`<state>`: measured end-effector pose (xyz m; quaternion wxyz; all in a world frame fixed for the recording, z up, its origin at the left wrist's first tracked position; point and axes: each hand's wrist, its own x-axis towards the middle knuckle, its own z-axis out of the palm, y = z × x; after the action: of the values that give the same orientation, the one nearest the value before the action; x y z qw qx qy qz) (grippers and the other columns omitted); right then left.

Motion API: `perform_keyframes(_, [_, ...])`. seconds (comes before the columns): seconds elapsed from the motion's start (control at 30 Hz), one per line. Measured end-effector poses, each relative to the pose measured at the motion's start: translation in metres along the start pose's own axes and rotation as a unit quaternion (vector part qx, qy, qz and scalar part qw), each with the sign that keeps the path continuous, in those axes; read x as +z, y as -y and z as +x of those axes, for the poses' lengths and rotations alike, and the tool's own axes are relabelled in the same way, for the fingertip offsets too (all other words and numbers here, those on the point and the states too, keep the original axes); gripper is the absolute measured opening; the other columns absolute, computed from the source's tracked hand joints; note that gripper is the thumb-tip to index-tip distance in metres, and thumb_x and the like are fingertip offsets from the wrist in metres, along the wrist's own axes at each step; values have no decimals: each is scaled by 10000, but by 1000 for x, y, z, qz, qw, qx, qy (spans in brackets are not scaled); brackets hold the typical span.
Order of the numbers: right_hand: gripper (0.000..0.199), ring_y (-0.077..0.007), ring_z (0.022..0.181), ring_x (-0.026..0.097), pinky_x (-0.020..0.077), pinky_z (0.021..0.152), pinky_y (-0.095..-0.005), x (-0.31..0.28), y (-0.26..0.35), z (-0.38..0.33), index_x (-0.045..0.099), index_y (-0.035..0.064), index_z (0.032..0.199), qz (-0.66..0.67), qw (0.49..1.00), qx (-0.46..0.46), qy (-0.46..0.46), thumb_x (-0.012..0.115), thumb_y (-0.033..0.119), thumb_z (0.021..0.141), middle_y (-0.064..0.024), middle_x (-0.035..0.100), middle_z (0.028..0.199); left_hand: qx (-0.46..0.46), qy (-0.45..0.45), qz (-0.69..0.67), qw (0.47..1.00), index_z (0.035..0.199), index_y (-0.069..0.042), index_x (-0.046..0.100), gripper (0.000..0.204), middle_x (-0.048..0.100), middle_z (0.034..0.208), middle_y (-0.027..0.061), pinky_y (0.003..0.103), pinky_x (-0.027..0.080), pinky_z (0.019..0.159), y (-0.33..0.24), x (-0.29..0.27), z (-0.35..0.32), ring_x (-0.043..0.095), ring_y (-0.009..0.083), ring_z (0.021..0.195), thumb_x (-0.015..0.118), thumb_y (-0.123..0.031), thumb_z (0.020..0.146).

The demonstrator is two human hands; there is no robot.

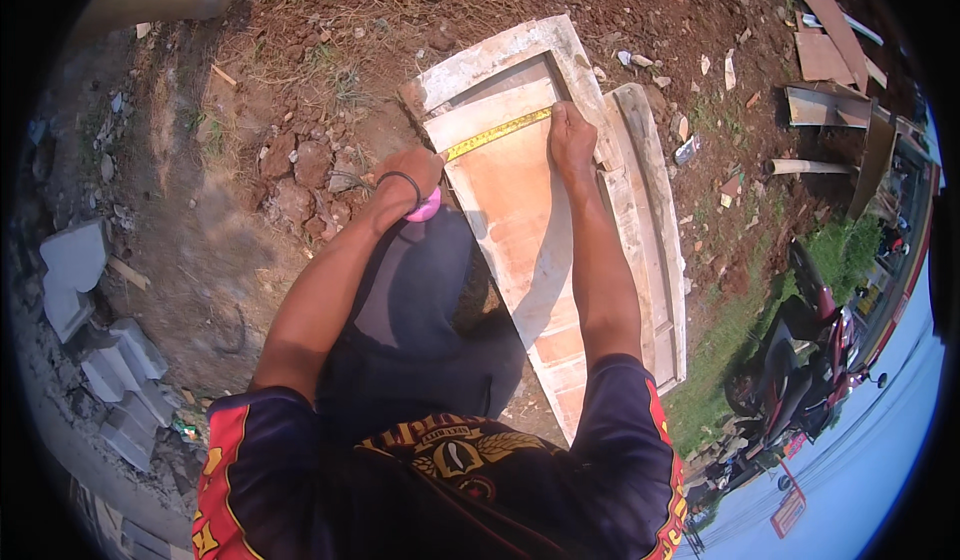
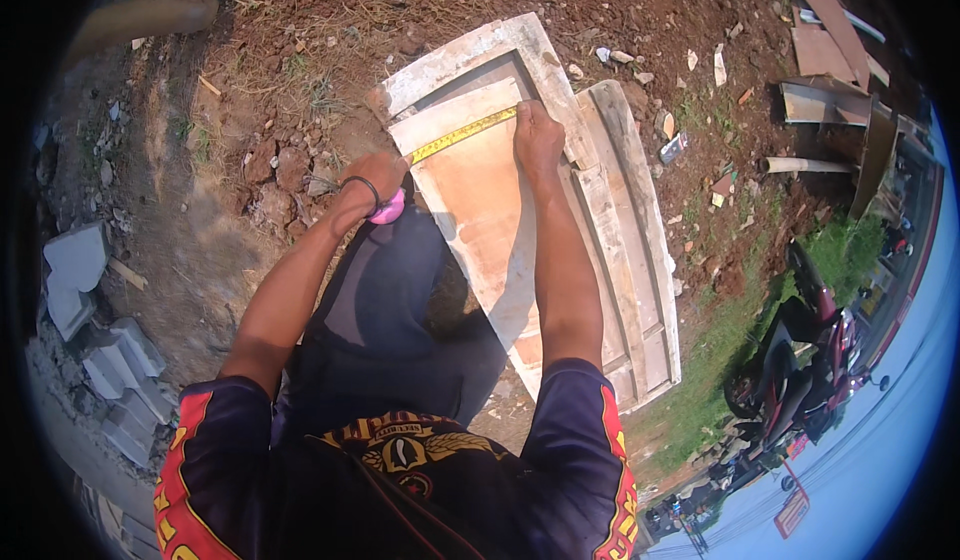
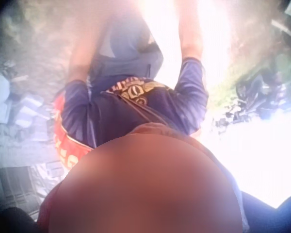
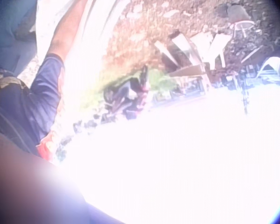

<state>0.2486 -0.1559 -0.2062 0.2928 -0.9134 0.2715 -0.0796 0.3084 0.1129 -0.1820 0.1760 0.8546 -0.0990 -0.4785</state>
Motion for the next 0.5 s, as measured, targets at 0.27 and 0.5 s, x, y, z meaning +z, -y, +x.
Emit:
perform_keyframes(0.27, [239,-306,725,656,492,658,-376,-37,13,8,704,14,898,-12,996,-83,15,650,247,892,-171,671,785,28,-26,21,999,957,-4,697,472,666,968,281,514,487,843,5,-1,13,637,452,954,476,-418,916])
perform_keyframes(0.5, [343,-132,582,516,438,569,-307,-67,53,27,692,-13,907,186,982,19,-22,558,293,983,-38,611,686,32,-24,33,999,929,-12,697,475,675,936,263,511,496,803,1,-4,13,651,440,887,481,-435,919])
